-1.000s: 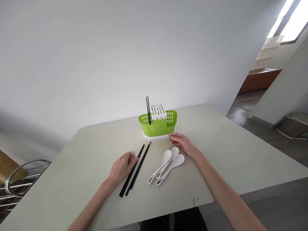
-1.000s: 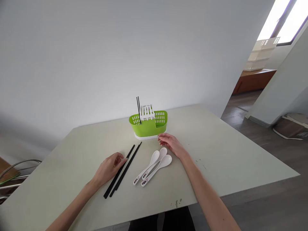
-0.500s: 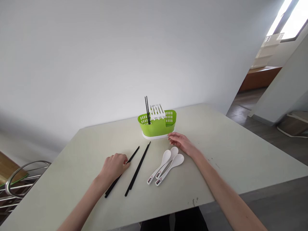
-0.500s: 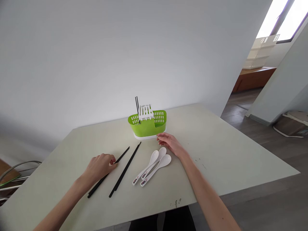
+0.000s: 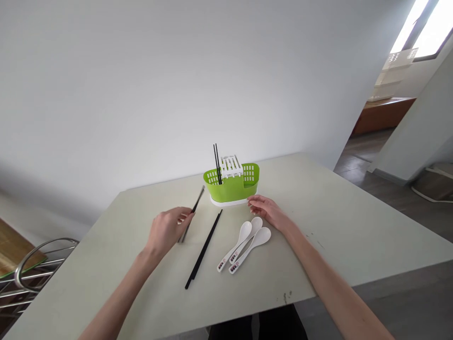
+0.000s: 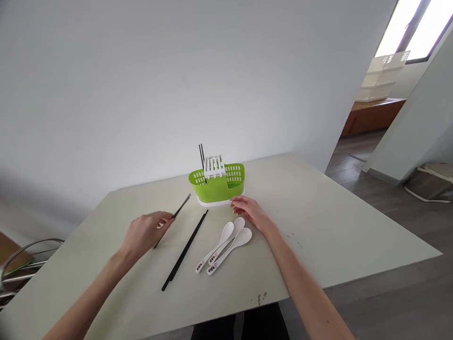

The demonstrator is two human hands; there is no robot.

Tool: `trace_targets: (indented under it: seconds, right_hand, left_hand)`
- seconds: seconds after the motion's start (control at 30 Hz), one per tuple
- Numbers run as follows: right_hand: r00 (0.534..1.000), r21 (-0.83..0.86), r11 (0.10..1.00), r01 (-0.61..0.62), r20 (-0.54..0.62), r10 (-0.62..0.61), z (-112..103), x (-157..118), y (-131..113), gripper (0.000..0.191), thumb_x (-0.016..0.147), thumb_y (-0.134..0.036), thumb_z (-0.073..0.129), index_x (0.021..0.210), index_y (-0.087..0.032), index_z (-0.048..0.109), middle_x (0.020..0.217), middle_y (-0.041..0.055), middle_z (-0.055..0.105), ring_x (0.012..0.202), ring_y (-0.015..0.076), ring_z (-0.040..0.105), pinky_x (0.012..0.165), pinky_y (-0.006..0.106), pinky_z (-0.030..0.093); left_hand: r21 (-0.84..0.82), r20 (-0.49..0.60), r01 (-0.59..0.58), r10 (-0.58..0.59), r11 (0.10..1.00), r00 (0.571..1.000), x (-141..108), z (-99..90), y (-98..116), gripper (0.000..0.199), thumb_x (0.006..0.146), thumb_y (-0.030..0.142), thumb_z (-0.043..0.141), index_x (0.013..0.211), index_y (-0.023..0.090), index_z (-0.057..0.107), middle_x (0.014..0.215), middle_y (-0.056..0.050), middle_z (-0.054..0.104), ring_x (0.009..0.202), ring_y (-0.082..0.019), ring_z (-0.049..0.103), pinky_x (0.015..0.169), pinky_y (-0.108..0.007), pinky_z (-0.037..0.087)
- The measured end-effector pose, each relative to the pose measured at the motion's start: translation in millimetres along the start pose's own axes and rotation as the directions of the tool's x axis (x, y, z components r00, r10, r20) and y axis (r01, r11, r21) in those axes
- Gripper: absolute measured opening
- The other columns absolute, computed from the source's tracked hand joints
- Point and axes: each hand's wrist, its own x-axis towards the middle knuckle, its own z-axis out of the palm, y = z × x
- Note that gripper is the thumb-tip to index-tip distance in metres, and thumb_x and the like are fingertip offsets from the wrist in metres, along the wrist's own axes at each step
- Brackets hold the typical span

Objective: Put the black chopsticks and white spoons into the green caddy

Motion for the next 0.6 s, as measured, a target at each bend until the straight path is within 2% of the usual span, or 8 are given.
trace_targets:
  seconds: [0.07, 0.13, 0.2, 0.27, 0.33, 0.37, 0.47, 0.6]
  right_hand:
    - [1.0, -0.002, 1.0, 0.015, -0.013, -0.015, 1, -1, -1, 0.033, 0.076, -0.044, 0.087, 0.101, -0.024, 0.077, 0.098, 0.0022, 0.072, 0.077, 0.0136, 0.061, 0.075, 0.03, 0.048]
    - [0.999, -0.007, 1.0, 0.029, -0.016, -0.029, 2, -2, -2, 0.034, 0.075, -0.044, 0.087, 0.101, -0.024, 0.076, 0.098, 0.0024, 0.072, 0.078, 0.014, 0.06, 0.074, 0.03, 0.047]
    - [0.999, -0.012, 0.999, 0.038, -0.01, -0.038, 2, -2, -3, 0.034, 0.077, -0.045, 0.086, 0.102, -0.024, 0.077, 0.099, 0.0024, 0.072, 0.078, 0.0142, 0.06, 0.075, 0.03, 0.047]
    - [0.999, -0.02, 0.999, 0.046, 0.005, -0.046, 2, -2, -3, 0.034, 0.079, -0.047, 0.085, 0.103, -0.025, 0.077, 0.1, 0.0022, 0.072, 0.079, 0.0142, 0.061, 0.075, 0.03, 0.047]
    - [0.998, -0.034, 0.998, 0.055, 0.021, -0.054, 2, -3, -3, 0.034, 0.082, -0.05, 0.082, 0.105, -0.025, 0.077, 0.102, 0.0023, 0.073, 0.08, 0.0143, 0.061, 0.077, 0.031, 0.047]
    - [0.998, -0.043, 0.997, 0.058, 0.029, -0.057, 2, -3, -4, 0.035, 0.084, -0.052, 0.081, 0.106, -0.025, 0.077, 0.102, 0.0025, 0.073, 0.08, 0.0145, 0.062, 0.077, 0.031, 0.047]
    - [0.997, -0.073, 0.995, 0.062, 0.049, -0.058, 3, -4, -5, 0.04, 0.086, -0.058, 0.077, 0.109, -0.026, 0.077, 0.103, 0.0035, 0.074, 0.083, 0.0157, 0.064, 0.078, 0.031, 0.048]
    - [0.996, -0.125, 0.991, 0.053, 0.072, -0.045, 5, -7, -8, 0.045, 0.085, -0.061, 0.078, 0.113, -0.026, 0.078, 0.103, 0.0043, 0.076, 0.084, 0.0173, 0.065, 0.078, 0.031, 0.049]
  left_hand:
    - [-0.243, -0.148, 0.023, -0.061, 0.97, 0.987, 4, -9.5, 12, 0.026, 0.089, 0.051, 0.068, 0.092, 0.027, 0.079, 0.089, -0.005, 0.082, 0.082, -0.026, 0.077, 0.076, -0.032, 0.055]
    - [-0.512, -0.211, 0.073, -0.207, 0.856, 0.955, 10, -13.2, 27, 0.032, 0.084, 0.054, 0.076, 0.094, 0.024, 0.08, 0.088, -0.006, 0.081, 0.084, -0.026, 0.078, 0.078, -0.033, 0.059]
    - [-0.761, -0.172, 0.097, -0.344, 0.642, 0.923, 18, -7.5, 41, 0.036, 0.08, 0.051, 0.083, 0.096, 0.02, 0.08, 0.093, -0.007, 0.081, 0.083, -0.024, 0.078, 0.083, -0.034, 0.062]
    - [-0.93, -0.083, 0.086, -0.43, 0.359, 0.899, 28, 7.9, 51, 0.033, 0.079, 0.043, 0.086, 0.096, 0.016, 0.08, 0.103, -0.008, 0.08, 0.083, -0.02, 0.078, 0.088, -0.034, 0.064]
    - [-0.99, 0.04, 0.102, -0.484, 0.102, 0.874, 36, 28.8, 59, 0.023, 0.081, 0.031, 0.086, 0.094, 0.013, 0.079, 0.11, -0.008, 0.079, 0.083, -0.016, 0.078, 0.093, -0.032, 0.064]
    - [-0.993, 0.099, 0.12, -0.5, 0.011, 0.861, 39, 39.6, 62, 0.018, 0.083, 0.026, 0.085, 0.093, 0.013, 0.079, 0.11, -0.008, 0.079, 0.083, -0.014, 0.078, 0.096, -0.031, 0.063]
    - [-0.982, 0.184, 0.137, -0.516, -0.128, 0.836, 47, 65.9, 71, 0.005, 0.087, 0.016, 0.081, 0.088, 0.011, 0.078, 0.11, -0.008, 0.079, 0.088, -0.013, 0.078, 0.104, -0.03, 0.06]
    - [-0.98, 0.172, 0.093, -0.52, -0.174, 0.837, 54, 81.3, 80, 0.004, 0.088, 0.014, 0.08, 0.086, 0.012, 0.077, 0.114, -0.009, 0.078, 0.103, -0.018, 0.078, 0.111, -0.032, 0.057]
